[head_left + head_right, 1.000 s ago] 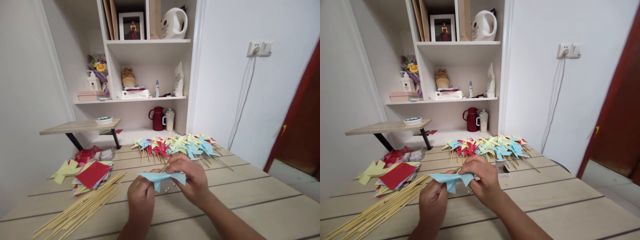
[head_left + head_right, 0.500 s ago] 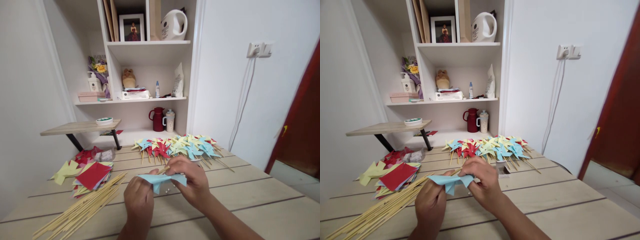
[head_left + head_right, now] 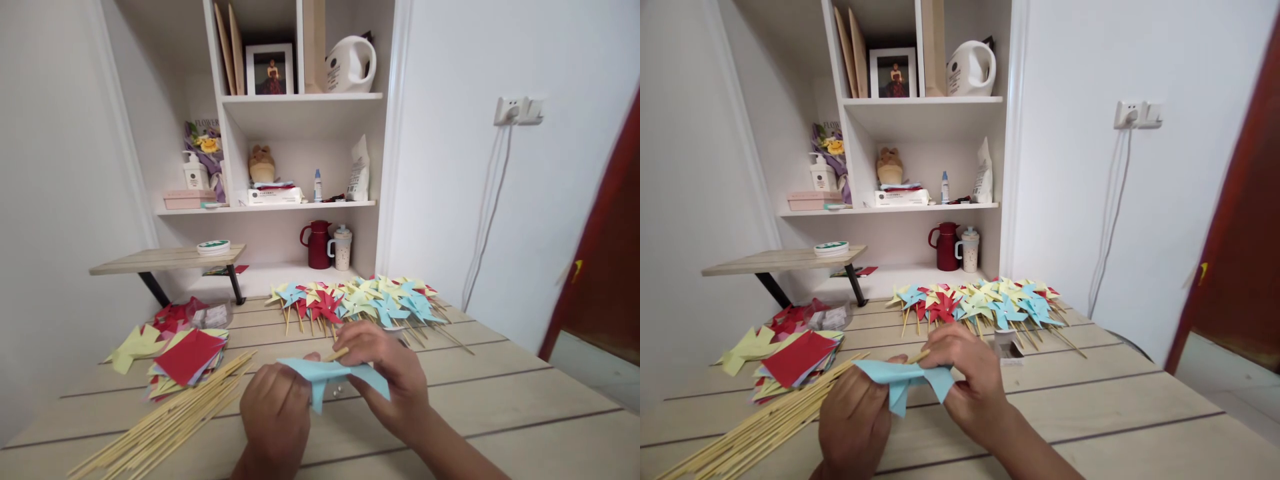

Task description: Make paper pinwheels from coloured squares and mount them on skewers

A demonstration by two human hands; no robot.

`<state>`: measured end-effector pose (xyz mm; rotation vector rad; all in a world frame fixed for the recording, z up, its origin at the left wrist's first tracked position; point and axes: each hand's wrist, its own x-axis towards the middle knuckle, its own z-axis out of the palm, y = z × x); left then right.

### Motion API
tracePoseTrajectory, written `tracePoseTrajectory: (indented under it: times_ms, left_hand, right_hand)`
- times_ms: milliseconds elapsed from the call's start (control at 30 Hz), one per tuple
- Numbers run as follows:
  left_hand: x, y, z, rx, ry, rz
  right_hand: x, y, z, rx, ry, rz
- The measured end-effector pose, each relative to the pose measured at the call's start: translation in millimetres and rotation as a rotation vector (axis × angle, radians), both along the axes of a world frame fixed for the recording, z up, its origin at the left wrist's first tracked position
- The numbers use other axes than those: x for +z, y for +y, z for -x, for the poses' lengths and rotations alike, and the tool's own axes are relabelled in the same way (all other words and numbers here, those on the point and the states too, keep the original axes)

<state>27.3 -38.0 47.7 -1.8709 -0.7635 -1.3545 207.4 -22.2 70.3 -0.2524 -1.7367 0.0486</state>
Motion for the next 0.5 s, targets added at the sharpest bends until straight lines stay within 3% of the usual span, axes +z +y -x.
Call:
tracePoseTrajectory:
  times_ms: [233,500]
  left_hand:
    - [2.1,-6.0,2.2,-0.030,-0.010,-0.016]
    - [5.7,-9.5,5.7,0.004,0.031,-0.065]
  right_hand:
    - [1.4,-1.4,4.0,0.093,0.089,-0.031]
    - [7.4,-7.2,-0.7,-0.062,-0.041,-0.158]
